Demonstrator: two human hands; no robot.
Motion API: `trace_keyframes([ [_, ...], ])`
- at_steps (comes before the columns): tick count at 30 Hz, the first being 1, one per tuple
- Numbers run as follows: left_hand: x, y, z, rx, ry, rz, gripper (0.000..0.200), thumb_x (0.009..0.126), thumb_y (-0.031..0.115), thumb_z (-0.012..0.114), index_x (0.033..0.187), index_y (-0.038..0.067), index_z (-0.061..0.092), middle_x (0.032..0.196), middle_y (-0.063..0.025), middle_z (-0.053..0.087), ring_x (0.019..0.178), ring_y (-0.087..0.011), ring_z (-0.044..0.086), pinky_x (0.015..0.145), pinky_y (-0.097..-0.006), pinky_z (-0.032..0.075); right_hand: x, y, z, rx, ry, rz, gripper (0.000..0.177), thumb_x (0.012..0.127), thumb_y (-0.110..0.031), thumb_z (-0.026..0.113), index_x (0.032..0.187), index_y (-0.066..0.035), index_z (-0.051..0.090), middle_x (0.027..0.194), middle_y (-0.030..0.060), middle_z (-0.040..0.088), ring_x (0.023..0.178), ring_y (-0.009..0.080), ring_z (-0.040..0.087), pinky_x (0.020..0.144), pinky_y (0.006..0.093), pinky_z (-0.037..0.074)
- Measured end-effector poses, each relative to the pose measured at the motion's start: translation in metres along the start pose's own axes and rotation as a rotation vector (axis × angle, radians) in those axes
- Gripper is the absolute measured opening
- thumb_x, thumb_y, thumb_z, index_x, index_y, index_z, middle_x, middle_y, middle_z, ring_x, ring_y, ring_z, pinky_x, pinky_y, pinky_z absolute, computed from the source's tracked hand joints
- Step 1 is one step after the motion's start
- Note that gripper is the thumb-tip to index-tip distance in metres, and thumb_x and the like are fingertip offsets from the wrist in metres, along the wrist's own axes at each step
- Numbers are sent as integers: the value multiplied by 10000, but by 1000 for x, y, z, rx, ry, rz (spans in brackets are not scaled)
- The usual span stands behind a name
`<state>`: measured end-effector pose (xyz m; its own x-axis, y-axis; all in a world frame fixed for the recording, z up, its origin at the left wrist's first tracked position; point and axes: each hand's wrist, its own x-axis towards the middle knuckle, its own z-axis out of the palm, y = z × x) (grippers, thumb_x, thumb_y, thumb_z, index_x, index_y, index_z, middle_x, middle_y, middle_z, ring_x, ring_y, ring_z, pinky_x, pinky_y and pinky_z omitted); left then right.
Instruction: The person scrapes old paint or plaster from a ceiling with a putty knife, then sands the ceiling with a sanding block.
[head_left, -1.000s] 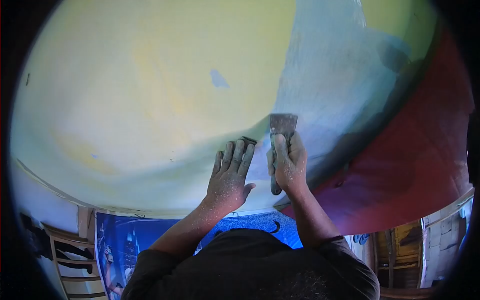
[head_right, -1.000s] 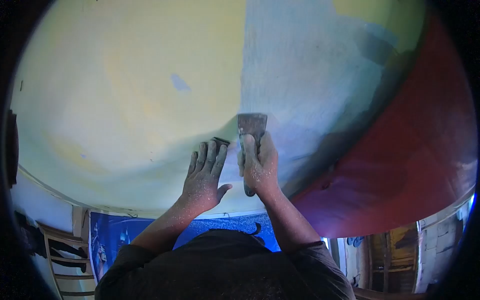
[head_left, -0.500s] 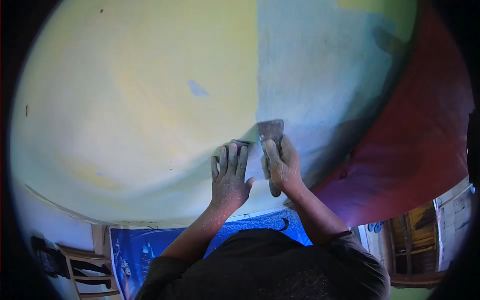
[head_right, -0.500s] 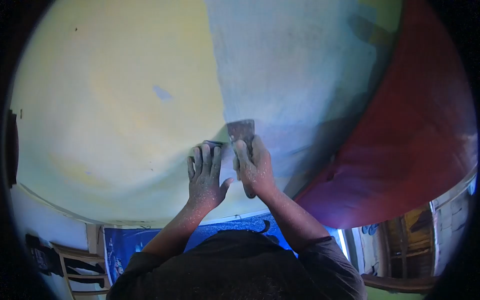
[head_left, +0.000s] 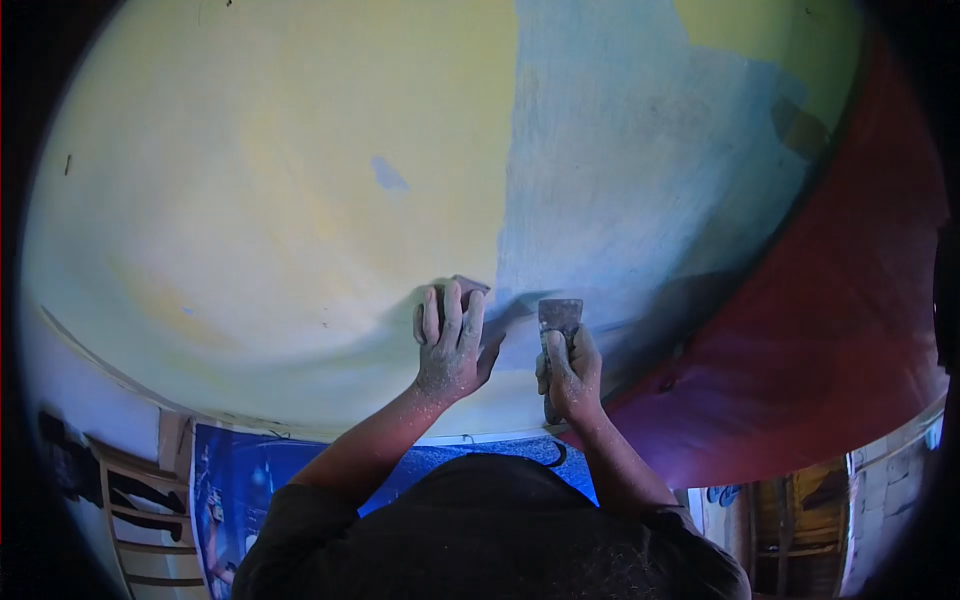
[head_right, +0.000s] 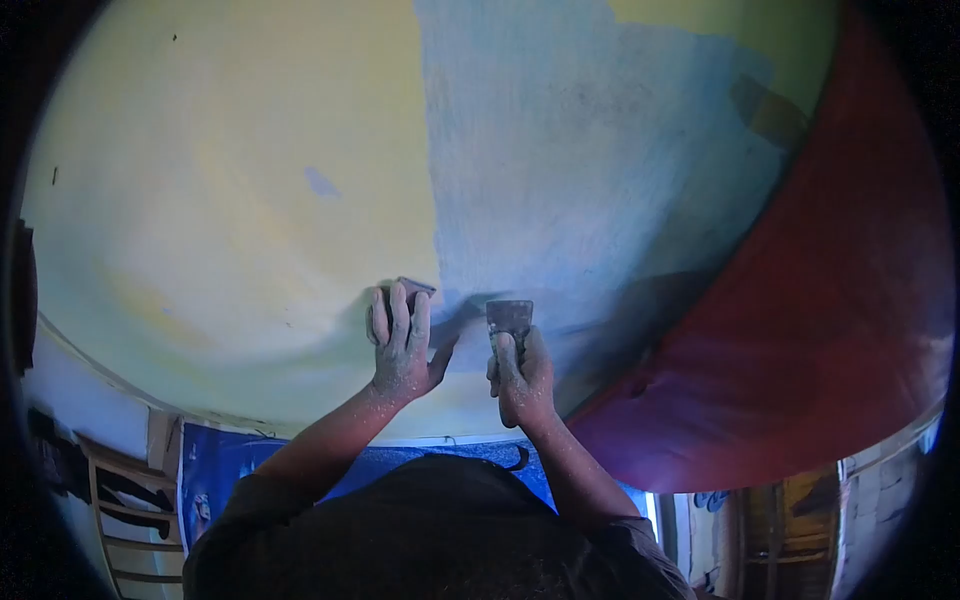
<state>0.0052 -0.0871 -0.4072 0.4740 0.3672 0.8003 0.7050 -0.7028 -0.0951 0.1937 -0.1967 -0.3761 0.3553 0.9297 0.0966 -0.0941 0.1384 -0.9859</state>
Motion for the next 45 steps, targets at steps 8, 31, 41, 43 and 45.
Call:
trace_keyframes([
  [8,109,19,-28,58,85,18,672,1028,341,669,1595,14,517,1716,-289,360,1571,-522,296,1248,-624,228,2,14,-25,76,-45,40,228,1171,-289,560,1151,-64,525,760,38,607,557,90,539,490,267,441],
  [31,-48,18,90,12,-51,-19,547,881,26,682,1395,201,746,1573,-29,615,1443,-275,535,1153,-453,450,19,54,-61,-18,-259,188,202,1157,-214,572,1133,-40,472,809,77,617,568,97,552,497,263,459],
  [41,-43,-6,41,-98,91,-179,692,831,-127,696,1502,16,602,1363,-149,734,1159,-334,709,989,-425,576,35,82,-27,96,-294,65,159,1155,-175,560,1148,-18,537,853,104,677,620,117,612,571,284,522],
  [43,-51,-10,28,-72,63,-227,768,813,-137,703,1552,-9,537,1287,-154,759,1069,-342,724,965,-431,587,35,89,-17,97,-279,32,157,1151,-168,566,1165,-13,548,881,113,693,652,128,639,611,293,545],
  [45,-63,-15,28,-63,72,-280,780,803,-132,710,1554,-7,539,1279,-150,762,1031,-341,727,943,-425,595,41,102,-15,84,-255,17,137,1141,-143,569,1176,-12,551,906,118,704,691,139,660,647,303,560],
])
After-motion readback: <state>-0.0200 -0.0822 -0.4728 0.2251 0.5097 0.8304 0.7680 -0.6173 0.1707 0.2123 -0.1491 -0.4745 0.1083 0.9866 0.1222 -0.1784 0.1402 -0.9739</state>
